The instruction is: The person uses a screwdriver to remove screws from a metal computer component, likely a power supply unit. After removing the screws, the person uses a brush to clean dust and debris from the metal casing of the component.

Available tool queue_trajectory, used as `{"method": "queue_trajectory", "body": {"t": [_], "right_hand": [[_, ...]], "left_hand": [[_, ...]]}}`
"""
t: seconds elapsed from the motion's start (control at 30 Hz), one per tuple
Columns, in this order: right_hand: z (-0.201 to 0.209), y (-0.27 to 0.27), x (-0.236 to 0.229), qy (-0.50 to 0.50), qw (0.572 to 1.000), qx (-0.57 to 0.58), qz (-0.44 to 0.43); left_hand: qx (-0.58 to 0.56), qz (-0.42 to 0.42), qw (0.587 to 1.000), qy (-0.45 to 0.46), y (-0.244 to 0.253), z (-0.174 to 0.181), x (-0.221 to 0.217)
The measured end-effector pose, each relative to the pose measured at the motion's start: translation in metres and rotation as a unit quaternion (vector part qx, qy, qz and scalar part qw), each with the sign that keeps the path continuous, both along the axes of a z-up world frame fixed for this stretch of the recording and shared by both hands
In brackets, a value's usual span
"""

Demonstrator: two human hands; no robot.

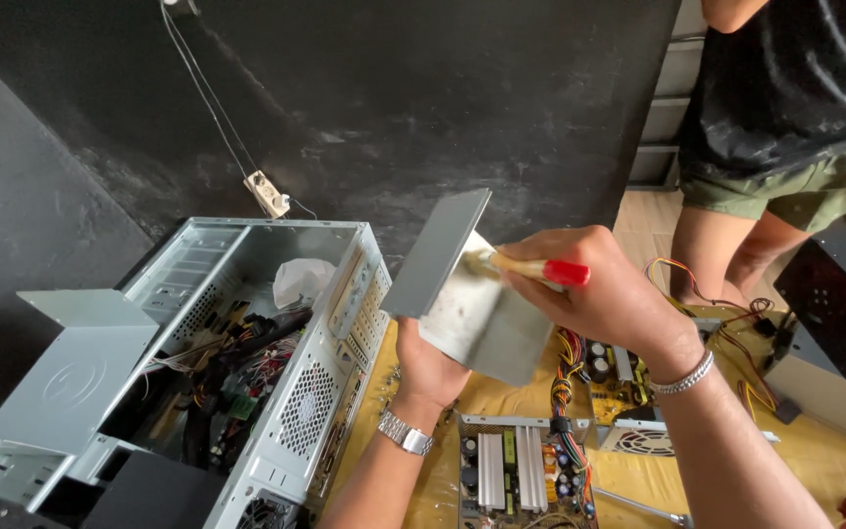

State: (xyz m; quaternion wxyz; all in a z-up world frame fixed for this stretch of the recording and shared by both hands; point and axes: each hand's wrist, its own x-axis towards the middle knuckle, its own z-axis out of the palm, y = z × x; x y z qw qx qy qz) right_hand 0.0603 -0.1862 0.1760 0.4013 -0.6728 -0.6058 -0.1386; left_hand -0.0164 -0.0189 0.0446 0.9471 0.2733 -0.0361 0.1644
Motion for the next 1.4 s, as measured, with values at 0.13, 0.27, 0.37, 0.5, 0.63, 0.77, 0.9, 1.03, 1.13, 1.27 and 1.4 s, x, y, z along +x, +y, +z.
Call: {"method": "queue_trajectory", "body": {"t": [0.13,0.27,0.37,0.5,0.63,0.77,0.9,1.03,1.13,1.27,1.4], "right_hand": [[0.003,0.004,-0.009,0.013,0.999,-0.024,0.02],[0.001,0.009,-0.019,0.043,0.992,-0.09,0.084],[0.004,0.006,-0.017,0.066,0.981,-0.141,0.118],[0.003,-0.003,-0.01,0.036,0.994,-0.099,0.022],[0.001,0.0,-0.002,0.007,0.999,-0.049,0.016],[-0.001,0.006,-0.01,0.0,0.999,-0.045,0.03],[0.002,0.007,-0.017,0.025,0.996,-0.062,0.06],[0.0,0.012,-0.014,-0.018,0.998,-0.047,0.024],[-0.011,0.017,-0.012,-0.079,0.995,-0.047,-0.036],[0.0,0.029,-0.04,-0.095,0.994,-0.045,0.007],[0.005,0.035,-0.061,-0.068,0.989,-0.054,0.116]], "left_hand": [[-0.026,-0.016,0.999,-0.029,0.001,-0.021,0.007],[-0.075,-0.041,0.995,-0.045,0.014,-0.048,0.013],[-0.085,-0.052,0.993,-0.063,0.017,-0.043,0.013],[-0.066,-0.063,0.993,-0.076,0.017,-0.047,0.016],[-0.067,-0.08,0.992,-0.074,0.0,-0.005,-0.004],[-0.059,-0.091,0.993,-0.038,0.005,-0.019,0.0],[-0.083,-0.102,0.991,-0.026,0.004,-0.003,-0.008],[-0.095,-0.099,0.99,-0.018,-0.002,0.014,-0.012],[-0.131,-0.075,0.988,0.043,-0.007,0.017,-0.015],[-0.136,-0.078,0.987,0.044,0.01,-0.03,0.007],[-0.135,-0.093,0.986,0.011,0.027,-0.073,0.023]]}}
